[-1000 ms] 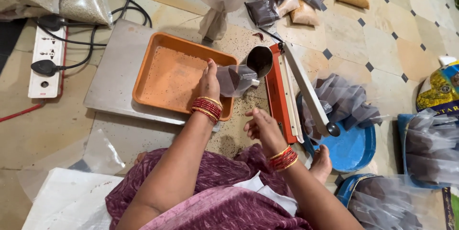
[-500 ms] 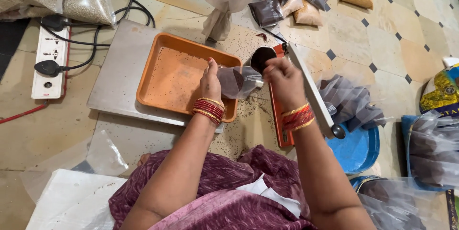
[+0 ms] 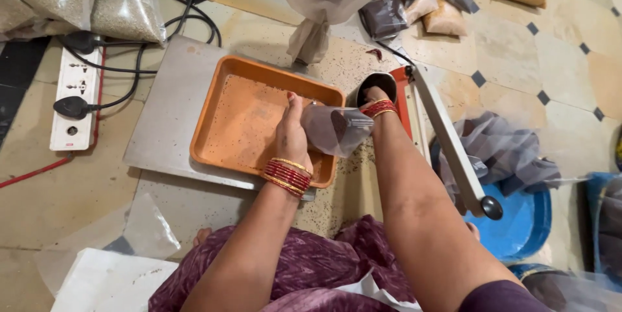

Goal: Filling small plastic bags with dark powder using a scoop and then sealing them with a heat sealer.

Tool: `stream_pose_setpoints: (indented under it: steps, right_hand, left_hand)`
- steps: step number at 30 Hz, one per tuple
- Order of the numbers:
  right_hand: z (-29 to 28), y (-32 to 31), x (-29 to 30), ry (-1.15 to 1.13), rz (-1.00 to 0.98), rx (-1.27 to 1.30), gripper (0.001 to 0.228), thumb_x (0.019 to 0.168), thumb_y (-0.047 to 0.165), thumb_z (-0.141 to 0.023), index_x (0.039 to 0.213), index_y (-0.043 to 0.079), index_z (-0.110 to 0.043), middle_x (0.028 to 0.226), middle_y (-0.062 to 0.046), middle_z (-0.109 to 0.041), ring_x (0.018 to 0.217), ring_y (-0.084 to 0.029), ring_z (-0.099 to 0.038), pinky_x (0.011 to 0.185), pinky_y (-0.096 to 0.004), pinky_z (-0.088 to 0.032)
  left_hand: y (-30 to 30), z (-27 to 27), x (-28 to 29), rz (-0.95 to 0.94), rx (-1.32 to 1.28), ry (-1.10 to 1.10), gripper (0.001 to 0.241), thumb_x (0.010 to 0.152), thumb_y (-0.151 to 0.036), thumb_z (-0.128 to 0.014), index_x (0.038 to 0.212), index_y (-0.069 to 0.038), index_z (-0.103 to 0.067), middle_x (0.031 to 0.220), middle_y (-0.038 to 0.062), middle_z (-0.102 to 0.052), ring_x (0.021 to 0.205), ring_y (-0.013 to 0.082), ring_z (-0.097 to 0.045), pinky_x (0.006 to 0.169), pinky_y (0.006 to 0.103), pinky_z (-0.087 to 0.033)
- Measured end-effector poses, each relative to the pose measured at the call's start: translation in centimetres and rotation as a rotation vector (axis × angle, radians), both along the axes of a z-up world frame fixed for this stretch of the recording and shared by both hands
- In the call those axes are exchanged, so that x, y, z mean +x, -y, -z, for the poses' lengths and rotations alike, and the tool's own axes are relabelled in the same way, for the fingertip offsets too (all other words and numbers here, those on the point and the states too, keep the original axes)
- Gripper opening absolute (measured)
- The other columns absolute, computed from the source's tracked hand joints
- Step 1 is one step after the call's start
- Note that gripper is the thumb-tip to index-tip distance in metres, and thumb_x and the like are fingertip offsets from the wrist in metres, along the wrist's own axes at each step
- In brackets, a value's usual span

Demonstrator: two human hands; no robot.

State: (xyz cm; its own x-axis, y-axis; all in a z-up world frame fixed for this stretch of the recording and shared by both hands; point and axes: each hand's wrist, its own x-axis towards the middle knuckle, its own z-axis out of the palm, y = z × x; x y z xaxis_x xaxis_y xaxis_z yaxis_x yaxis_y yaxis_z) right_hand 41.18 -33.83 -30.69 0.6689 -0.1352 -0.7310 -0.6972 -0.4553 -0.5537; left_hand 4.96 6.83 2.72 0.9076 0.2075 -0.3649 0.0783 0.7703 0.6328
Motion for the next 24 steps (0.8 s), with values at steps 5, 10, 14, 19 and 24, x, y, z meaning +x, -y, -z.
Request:
stream_pose_setpoints:
  steps: [5, 10, 14, 19, 24]
  right_hand:
    - [-14.6, -12.8, -12.0, 0.027, 0.521, 0.681, 0.018, 0.100, 0.016, -0.052, 0.089, 0.001, -0.053, 0.080, -0.012, -0.051, 0.071, -0.025, -0.045, 0.061, -0.037, -0.043]
    - [-26.8, -13.8, -19.2, 0.051, 0.850, 1.190, 0.011, 0.092, 0.003, -0.052, 0.081, 0.005, -0.052, 0.076, -0.007, -0.055, 0.063, -0.017, -0.052, 0.054, -0.028, -0.046]
    - [-37.1, -15.8, -25.8, 0.027, 0.624, 1.415, 0.011, 0.096, 0.002, -0.050, 0.085, 0.000, -0.054, 0.079, -0.007, -0.054, 0.067, -0.014, -0.052, 0.056, -0.022, -0.045]
    - [-41.4, -21.5, -31.1, 0.171, 0.560, 1.264, 0.014, 0.094, 0.003, -0.051, 0.081, 0.004, -0.054, 0.074, -0.007, -0.058, 0.066, -0.014, -0.053, 0.055, -0.023, -0.046]
    - [-39.9, -27.7, -34.2, 0.542, 0.345, 0.862, 0.015, 0.095, 0.007, -0.053, 0.079, 0.008, -0.055, 0.072, -0.006, -0.059, 0.069, -0.022, -0.060, 0.073, -0.035, -0.061]
  left_hand:
    - [0.5, -0.4, 0.1, 0.026, 0.047, -0.073, 0.080, 0.097, -0.051, -0.047, 0.157, -0.003, -0.022, 0.168, 0.013, -0.020, 0.155, 0.0224, -0.018, 0.124, 0.0395, -0.014]
    - [0.3, -0.6, -0.1, 0.056, 0.044, -0.082, 0.079, 0.097, -0.051, -0.045, 0.158, -0.005, -0.022, 0.168, 0.013, -0.019, 0.154, 0.0237, -0.019, 0.123, 0.0414, -0.013]
    - [-0.2, -1.4, -0.6, 0.036, 0.060, -0.075, 0.080, 0.097, -0.052, -0.045, 0.158, -0.007, -0.021, 0.168, 0.012, -0.019, 0.153, 0.0248, -0.021, 0.123, 0.0428, -0.015]
    - [0.2, -0.3, -0.5, 0.009, 0.081, -0.044, 0.081, 0.096, -0.053, -0.047, 0.158, -0.006, -0.023, 0.168, 0.011, -0.020, 0.154, 0.0238, -0.021, 0.123, 0.0423, -0.015]
    - [-0.1, -0.5, -0.7, 0.017, 0.067, -0.061, 0.080, 0.097, -0.052, -0.047, 0.158, -0.006, -0.024, 0.167, 0.014, -0.021, 0.153, 0.0251, -0.022, 0.123, 0.0430, -0.015]
